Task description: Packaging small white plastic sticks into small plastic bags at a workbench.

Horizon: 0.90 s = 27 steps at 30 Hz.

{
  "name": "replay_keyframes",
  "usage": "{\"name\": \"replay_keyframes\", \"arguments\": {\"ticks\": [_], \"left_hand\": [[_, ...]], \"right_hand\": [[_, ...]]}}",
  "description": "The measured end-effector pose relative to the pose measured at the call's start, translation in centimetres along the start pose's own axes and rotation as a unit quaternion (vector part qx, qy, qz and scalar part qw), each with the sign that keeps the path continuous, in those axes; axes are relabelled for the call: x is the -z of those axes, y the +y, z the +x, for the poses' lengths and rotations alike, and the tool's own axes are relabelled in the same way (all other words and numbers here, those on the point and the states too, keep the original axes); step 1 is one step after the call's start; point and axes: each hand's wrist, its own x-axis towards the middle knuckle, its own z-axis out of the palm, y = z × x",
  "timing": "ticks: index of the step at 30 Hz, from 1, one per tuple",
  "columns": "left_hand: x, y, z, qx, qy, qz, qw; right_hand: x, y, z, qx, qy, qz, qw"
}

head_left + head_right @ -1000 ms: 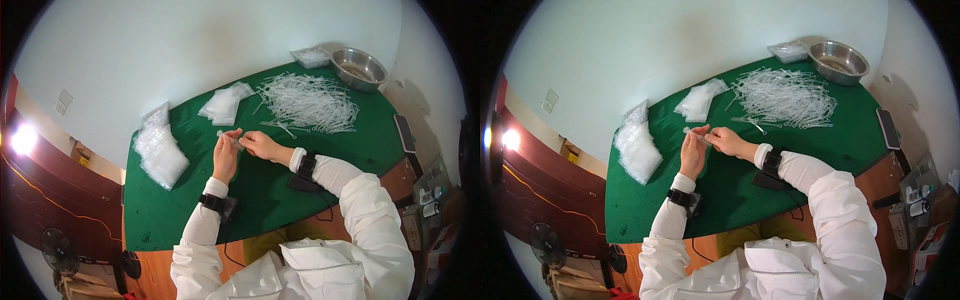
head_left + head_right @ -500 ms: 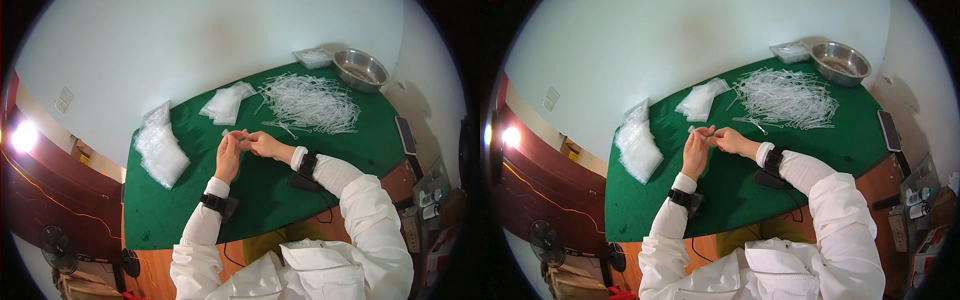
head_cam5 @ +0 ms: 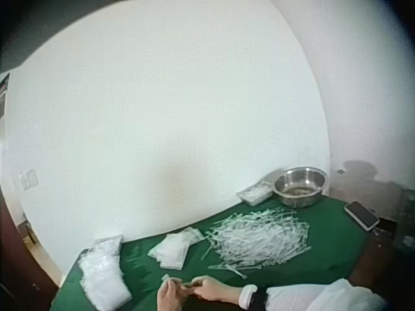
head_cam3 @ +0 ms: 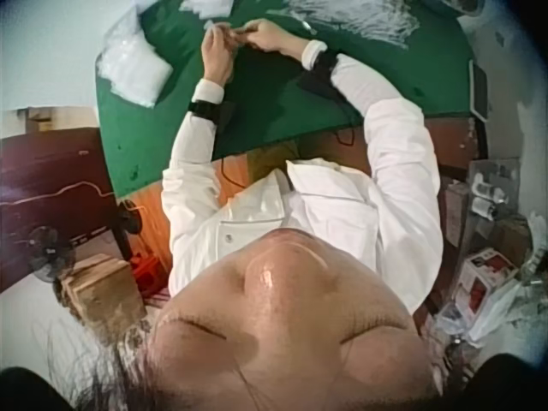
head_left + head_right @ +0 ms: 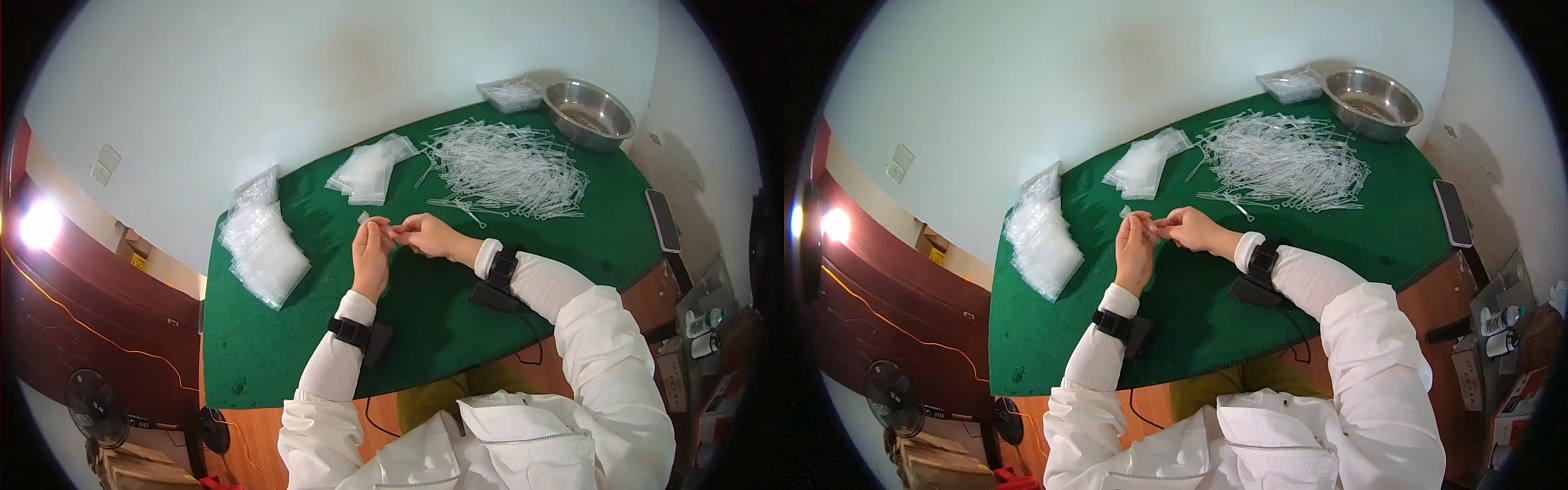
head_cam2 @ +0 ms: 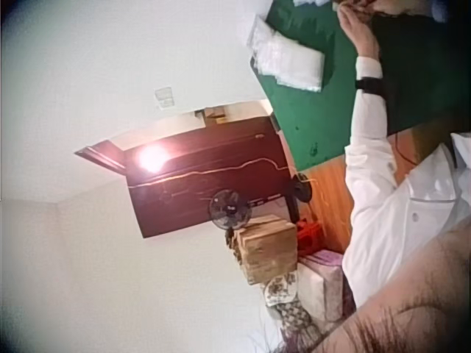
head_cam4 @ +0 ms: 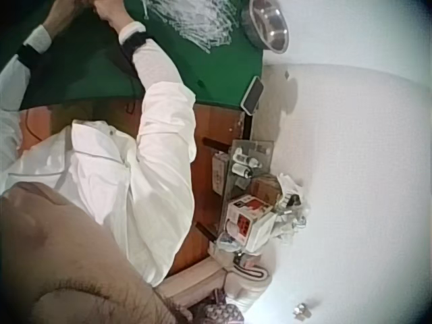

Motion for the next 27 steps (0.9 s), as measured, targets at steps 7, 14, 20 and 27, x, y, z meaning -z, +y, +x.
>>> {"name": "replay_keyframes", "arguments": {"ticks": [7, 14, 20, 27], "left_hand": [[0.0, 0.5, 0.0, 0.054, 0.020, -0.049, 0.997], [-1.0, 1.1, -0.6, 0.157, -0.092, -0.049, 0.982], [-1.0, 1.0, -0.7, 0.168, -0.161, -0.075, 0.970], [-1.1, 0.8, -1.0, 0.165, -0.161, -0.043, 0.972]], "right_hand": [[1.2, 0.7, 0.6, 0.074, 0.040, 0.122, 0.989], [1.0, -0.7, 0.1, 0.145, 0.048, 0.128, 0.980], [0.8, -0.7, 0.0, 0.169, 0.074, 0.130, 0.974], [1.2, -0.9, -0.2, 0.126, 0.006, 0.156, 0.980]]}}
